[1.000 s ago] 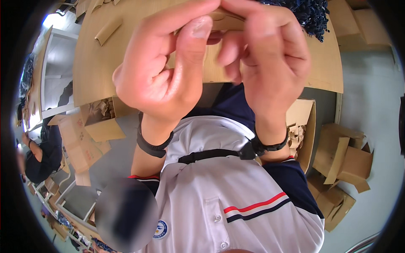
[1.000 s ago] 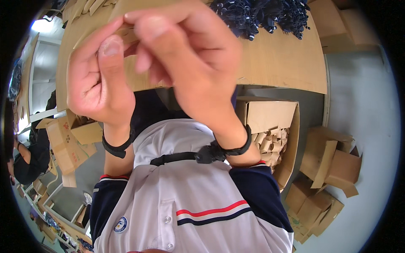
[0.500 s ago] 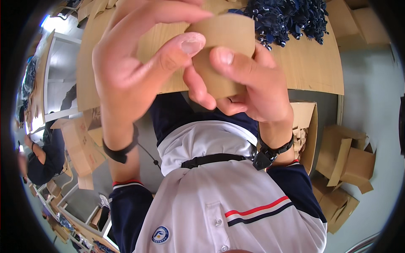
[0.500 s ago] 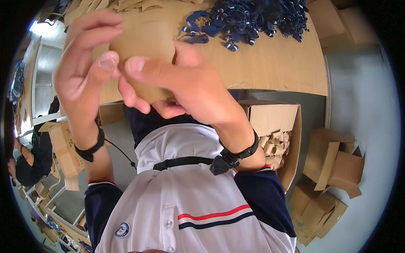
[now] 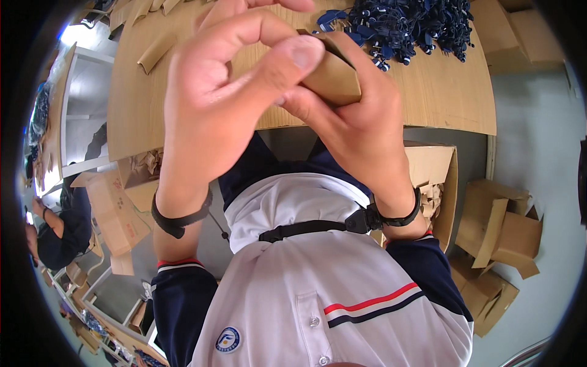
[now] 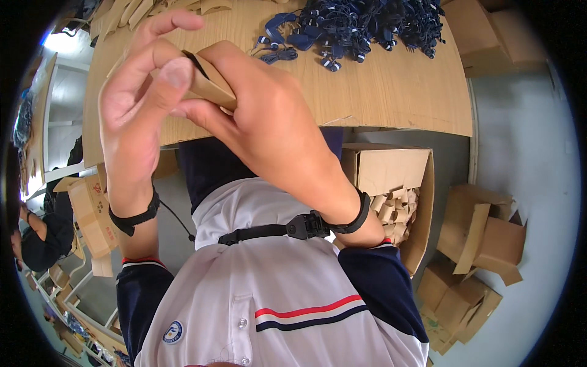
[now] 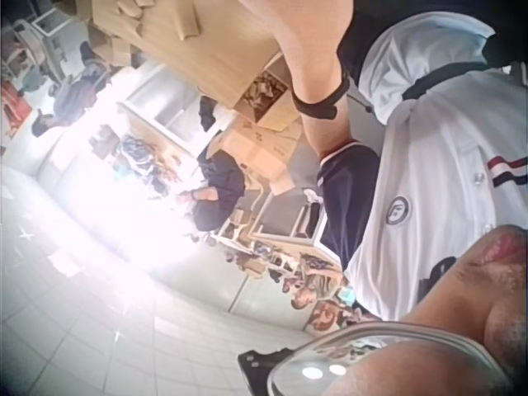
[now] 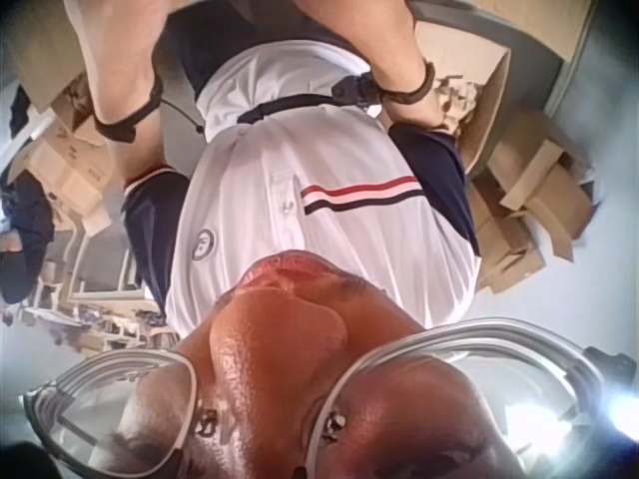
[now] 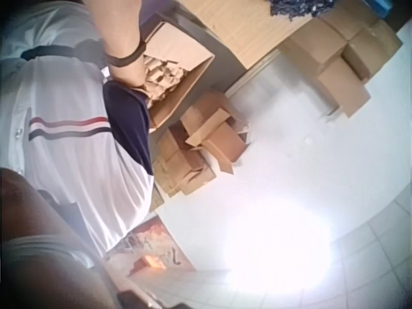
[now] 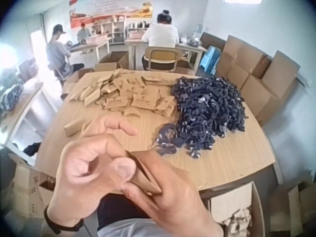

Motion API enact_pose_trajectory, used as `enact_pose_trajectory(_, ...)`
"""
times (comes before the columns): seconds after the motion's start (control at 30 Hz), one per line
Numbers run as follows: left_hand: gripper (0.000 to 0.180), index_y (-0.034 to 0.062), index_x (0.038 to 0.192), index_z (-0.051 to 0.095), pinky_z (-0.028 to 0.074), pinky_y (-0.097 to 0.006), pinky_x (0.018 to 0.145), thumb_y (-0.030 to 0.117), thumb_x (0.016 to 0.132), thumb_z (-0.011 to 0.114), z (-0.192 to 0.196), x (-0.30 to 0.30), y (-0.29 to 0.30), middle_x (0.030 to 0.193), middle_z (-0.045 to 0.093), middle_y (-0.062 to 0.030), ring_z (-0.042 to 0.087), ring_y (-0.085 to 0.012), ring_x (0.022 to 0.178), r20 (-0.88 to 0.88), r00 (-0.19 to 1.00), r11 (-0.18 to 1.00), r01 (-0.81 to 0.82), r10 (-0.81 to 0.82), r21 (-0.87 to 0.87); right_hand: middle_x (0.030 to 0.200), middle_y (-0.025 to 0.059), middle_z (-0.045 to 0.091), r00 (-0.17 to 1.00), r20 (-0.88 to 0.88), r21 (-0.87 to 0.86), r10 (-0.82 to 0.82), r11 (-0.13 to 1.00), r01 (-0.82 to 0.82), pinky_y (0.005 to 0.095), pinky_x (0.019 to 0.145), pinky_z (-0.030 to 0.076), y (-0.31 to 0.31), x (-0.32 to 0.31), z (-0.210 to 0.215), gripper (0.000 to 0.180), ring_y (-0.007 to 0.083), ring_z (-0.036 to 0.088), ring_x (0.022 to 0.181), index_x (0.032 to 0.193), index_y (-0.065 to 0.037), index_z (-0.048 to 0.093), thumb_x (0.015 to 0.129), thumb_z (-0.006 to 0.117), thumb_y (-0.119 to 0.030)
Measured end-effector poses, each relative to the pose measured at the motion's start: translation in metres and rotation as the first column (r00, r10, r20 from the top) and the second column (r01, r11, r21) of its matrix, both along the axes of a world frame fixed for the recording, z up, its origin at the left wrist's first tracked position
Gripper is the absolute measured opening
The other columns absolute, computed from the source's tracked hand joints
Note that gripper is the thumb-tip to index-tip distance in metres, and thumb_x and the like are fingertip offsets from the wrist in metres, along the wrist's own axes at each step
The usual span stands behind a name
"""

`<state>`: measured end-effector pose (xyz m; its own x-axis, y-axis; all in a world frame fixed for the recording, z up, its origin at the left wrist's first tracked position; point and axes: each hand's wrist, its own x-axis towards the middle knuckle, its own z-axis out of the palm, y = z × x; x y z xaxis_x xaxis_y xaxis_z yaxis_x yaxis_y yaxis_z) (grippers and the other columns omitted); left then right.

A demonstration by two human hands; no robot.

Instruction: Assembling blue shoe laces into small brown cardboard pouches.

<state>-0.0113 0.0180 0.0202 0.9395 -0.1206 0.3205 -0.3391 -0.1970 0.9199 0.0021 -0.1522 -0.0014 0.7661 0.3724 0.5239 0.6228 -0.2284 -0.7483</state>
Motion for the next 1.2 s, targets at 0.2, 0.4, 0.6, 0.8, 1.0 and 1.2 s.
enact_pose_trajectory(0.2,0.075,0.0000,0.134,0.039,0.042,-0.024,0.087,0.030,0.076,0.075,-0.016,-0.003,-0.022,0.134,0.046,-0.0124,0.050,-0.0132,0.110,-0.369,0.854,0.881,0.190,-0.366,-0.434,0.086,0.0128,0.065,0.967,-0.087,-0.061,0.241,0.967,-0.247,0.0406,0.065,0.049,-0.020,0.001,0.000,0.039,0.0382,0.060,0.078,0.102,-0.009,0.063,0.066,0.080,-0.007)
enact_pose_trajectory(0.4,0.056,0.0027,0.116,0.050,0.040,-0.039,0.098,0.029,0.076,0.079,-0.039,0.003,-0.026,0.134,0.051,-0.0158,0.050,-0.0317,0.124,0.448,0.891,0.994,-0.025,0.069,-0.104,0.099,0.0090,0.066,0.863,-0.397,0.307,0.312,0.931,-0.195,0.0297,0.075,0.052,-0.022,-0.003,-0.006,0.033,0.0159,0.065,0.089,0.117,-0.001,0.058,0.087,0.069,-0.006)
enact_pose_trajectory(0.6,0.050,0.0082,0.099,0.058,0.040,-0.043,0.094,0.002,0.057,0.084,-0.022,-0.006,-0.031,0.123,0.063,-0.0090,0.056,-0.0327,0.116,0.579,0.814,0.845,-0.280,-0.043,0.456,0.107,0.0049,0.059,0.706,-0.603,0.543,0.372,0.839,0.022,0.0232,0.078,0.048,-0.007,-0.007,0.004,0.043,0.0111,0.059,0.089,0.137,-0.002,0.037,0.099,0.054,-0.011)
enact_pose_trajectory(0.8,0.028,0.0061,0.107,0.051,0.047,-0.045,0.094,0.001,0.082,0.063,-0.033,-0.006,-0.042,0.133,0.057,-0.0138,0.054,-0.0349,0.123,0.682,0.729,0.845,-0.324,-0.064,0.425,0.131,0.0132,0.049,0.814,-0.561,0.487,0.149,0.855,0.179,0.0328,0.103,0.039,-0.013,-0.017,-0.009,0.041,0.0197,0.050,0.119,0.139,-0.002,0.035,0.099,0.043,-0.009)
enact_pose_trajectory(1.0,0.080,0.0027,0.145,0.026,0.050,-0.039,0.097,0.001,0.079,0.071,-0.017,-0.008,0.000,0.156,0.026,-0.0189,0.038,-0.0368,0.137,0.297,0.854,0.898,0.359,-0.426,0.255,0.068,0.0004,0.056,0.803,-0.590,0.106,0.092,0.994,-0.036,0.0196,0.040,0.031,-0.043,-0.003,0.018,0.025,0.0034,0.044,0.046,0.116,0.003,0.055,0.094,0.058,-0.008)
enact_pose_trajectory(1.2,0.057,0.0077,0.133,0.047,0.052,-0.037,0.082,0.013,0.083,0.073,-0.012,0.005,0.000,0.143,0.046,-0.0155,0.054,-0.0331,0.119,0.206,0.960,0.952,0.128,-0.189,0.277,0.068,0.0057,0.063,0.937,-0.342,0.063,-0.071,0.993,0.098,0.0216,0.042,0.038,-0.031,-0.001,0.007,0.012,0.0069,0.053,0.049,0.092,0.002,0.062,0.082,0.067,0.007)
